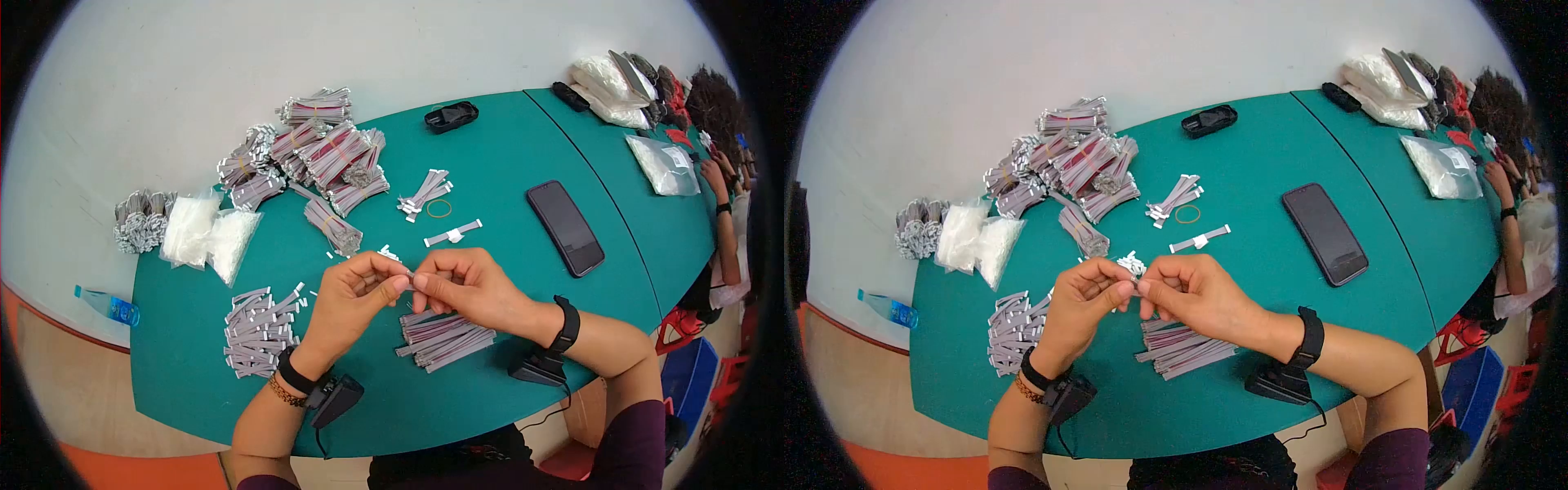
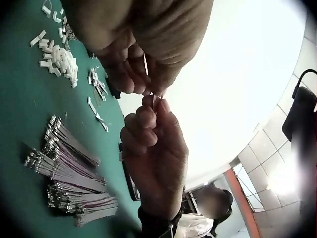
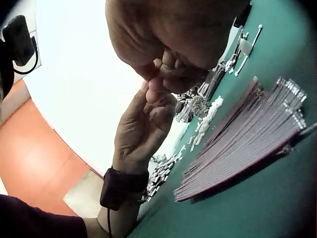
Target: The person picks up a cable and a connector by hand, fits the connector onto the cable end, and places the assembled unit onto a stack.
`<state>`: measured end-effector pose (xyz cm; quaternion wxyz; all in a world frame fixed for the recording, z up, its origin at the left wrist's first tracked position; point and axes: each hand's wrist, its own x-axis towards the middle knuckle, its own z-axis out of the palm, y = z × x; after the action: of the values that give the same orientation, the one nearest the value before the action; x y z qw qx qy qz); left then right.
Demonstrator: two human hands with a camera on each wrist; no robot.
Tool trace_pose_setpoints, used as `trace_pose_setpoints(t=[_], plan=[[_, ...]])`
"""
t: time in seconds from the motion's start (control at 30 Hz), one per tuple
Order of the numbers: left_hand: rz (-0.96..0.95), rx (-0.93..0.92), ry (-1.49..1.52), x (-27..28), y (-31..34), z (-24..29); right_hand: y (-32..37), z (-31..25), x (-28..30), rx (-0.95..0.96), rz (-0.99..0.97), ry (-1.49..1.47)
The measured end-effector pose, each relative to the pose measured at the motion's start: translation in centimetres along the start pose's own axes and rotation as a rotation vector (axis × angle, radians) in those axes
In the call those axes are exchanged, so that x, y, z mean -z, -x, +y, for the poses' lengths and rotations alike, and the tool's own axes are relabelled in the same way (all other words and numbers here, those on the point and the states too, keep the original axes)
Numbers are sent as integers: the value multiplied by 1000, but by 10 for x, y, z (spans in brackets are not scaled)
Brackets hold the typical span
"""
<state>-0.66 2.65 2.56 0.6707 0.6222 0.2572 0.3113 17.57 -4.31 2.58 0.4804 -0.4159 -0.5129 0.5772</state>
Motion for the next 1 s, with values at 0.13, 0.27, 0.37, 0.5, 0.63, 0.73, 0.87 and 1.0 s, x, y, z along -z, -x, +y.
trace_pose_setpoints(t=[0.13, 0.27, 0.37, 0.5, 0.63, 0.73, 0.87, 1.0], plan=[[21, 28, -2, -3, 1, 3, 0, -1, 0, 8, 12, 1], [29, 6, -4, -4, 1, 0, 1, 1, -1, 42, 21, 34], [49, 2, -2, -6, 2, 0, 2, 1, -2, 67, 33, 62], [95, -2, 36, -11, 3, -2, 3, 4, -4, 108, 76, 94], [121, 8, 80, -13, 3, -5, 3, 6, -5, 119, 104, 98], [124, 14, 93, -15, 5, -6, 2, 7, -5, 116, 128, 87], [131, -5, 58, -16, 5, -5, 2, 6, -5, 103, 130, 81], [135, -4, 39, -16, 5, -3, 2, 7, -6, 102, 122, 103]])
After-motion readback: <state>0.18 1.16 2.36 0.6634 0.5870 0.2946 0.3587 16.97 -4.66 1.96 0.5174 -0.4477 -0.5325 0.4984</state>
